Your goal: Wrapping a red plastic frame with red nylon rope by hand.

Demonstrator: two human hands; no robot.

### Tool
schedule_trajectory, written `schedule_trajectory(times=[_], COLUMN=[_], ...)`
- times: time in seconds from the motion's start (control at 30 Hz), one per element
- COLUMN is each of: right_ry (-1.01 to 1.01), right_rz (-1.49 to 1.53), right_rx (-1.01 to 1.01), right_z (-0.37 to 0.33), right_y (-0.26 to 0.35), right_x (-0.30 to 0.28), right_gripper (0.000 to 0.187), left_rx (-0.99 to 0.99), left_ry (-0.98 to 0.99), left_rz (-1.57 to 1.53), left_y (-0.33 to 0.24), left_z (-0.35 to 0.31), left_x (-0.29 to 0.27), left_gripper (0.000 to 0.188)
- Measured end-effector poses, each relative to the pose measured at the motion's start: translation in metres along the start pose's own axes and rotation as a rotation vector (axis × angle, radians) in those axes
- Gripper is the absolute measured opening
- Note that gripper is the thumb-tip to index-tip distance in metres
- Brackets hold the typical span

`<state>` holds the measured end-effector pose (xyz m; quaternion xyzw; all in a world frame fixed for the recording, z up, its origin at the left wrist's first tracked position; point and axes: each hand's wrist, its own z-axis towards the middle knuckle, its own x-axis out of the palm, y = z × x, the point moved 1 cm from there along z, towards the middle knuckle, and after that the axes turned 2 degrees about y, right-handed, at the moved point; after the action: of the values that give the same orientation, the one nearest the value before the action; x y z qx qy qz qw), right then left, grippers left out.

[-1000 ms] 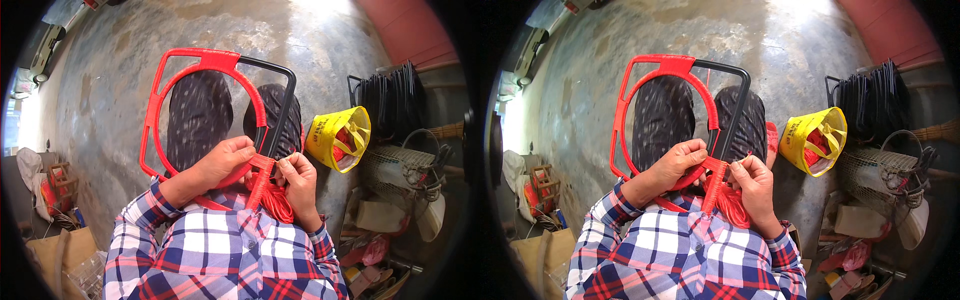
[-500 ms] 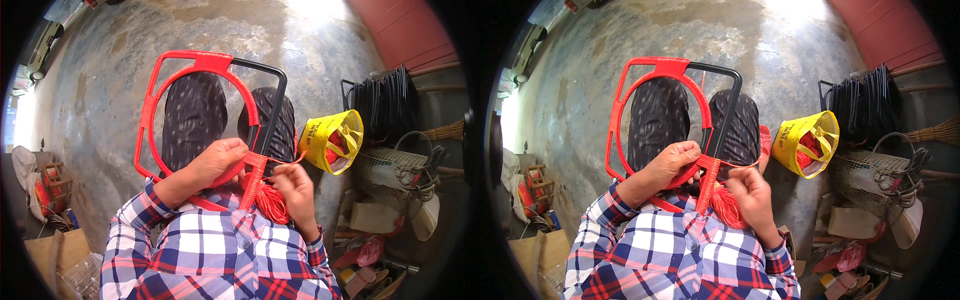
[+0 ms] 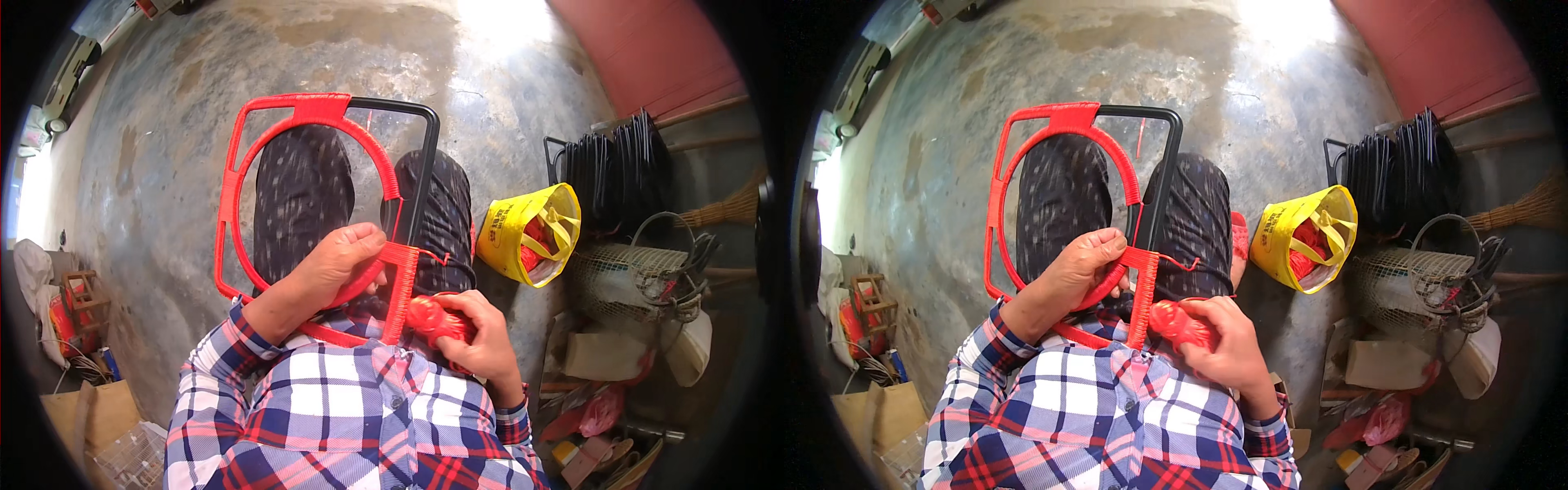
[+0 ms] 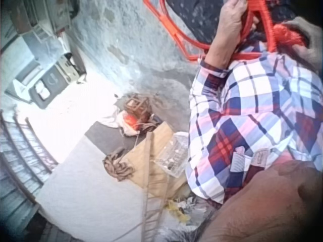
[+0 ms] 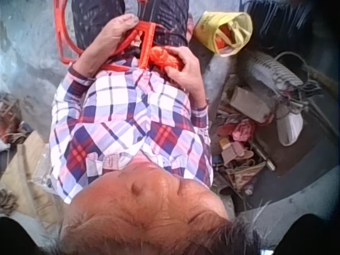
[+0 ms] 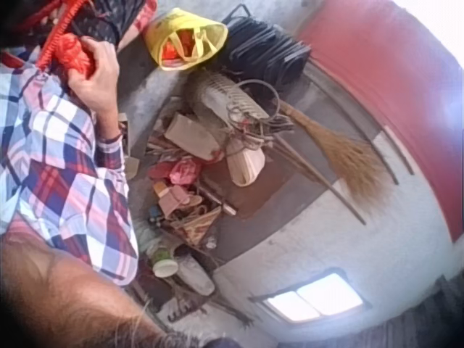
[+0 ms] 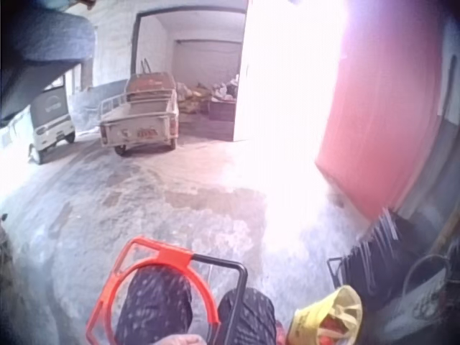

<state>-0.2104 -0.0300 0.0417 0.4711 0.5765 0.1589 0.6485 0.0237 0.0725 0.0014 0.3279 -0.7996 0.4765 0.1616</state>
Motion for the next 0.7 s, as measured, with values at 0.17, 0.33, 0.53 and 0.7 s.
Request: schedule_trajectory(times=[0.17, 0.33, 0.53, 0.7], right_ry=[-0.237, -0.270, -0.444, -0.149], right_rz=[1.333, 1.732, 1.642, 1.343], right_rx=[0.161, -0.169, -0.228, -0.132], right_z=[-0.012, 0.016, 0.033, 0.026], right_y=[-0.013, -0.017, 0.013, 0.034], right_x=[-0.015, -0.042, -0.058, -0.048], right_gripper=[0.056, 0.063, 0.056, 0.064], left_rx=[0.041, 0.061, 0.253, 0.237], left_ry=[-0.005, 0.000, -0.099, -0.099], left_rz=[-0.004, 0.202, 0.646, 0.549], left_y=[-0.001, -0.009, -0.015, -0.012], left_z=[-0.003, -0.001, 0.004, 0.007], left_x=[-0.001, 0.003, 0.008, 0.011], left_gripper=[0.027, 0.026, 0.030, 0.026])
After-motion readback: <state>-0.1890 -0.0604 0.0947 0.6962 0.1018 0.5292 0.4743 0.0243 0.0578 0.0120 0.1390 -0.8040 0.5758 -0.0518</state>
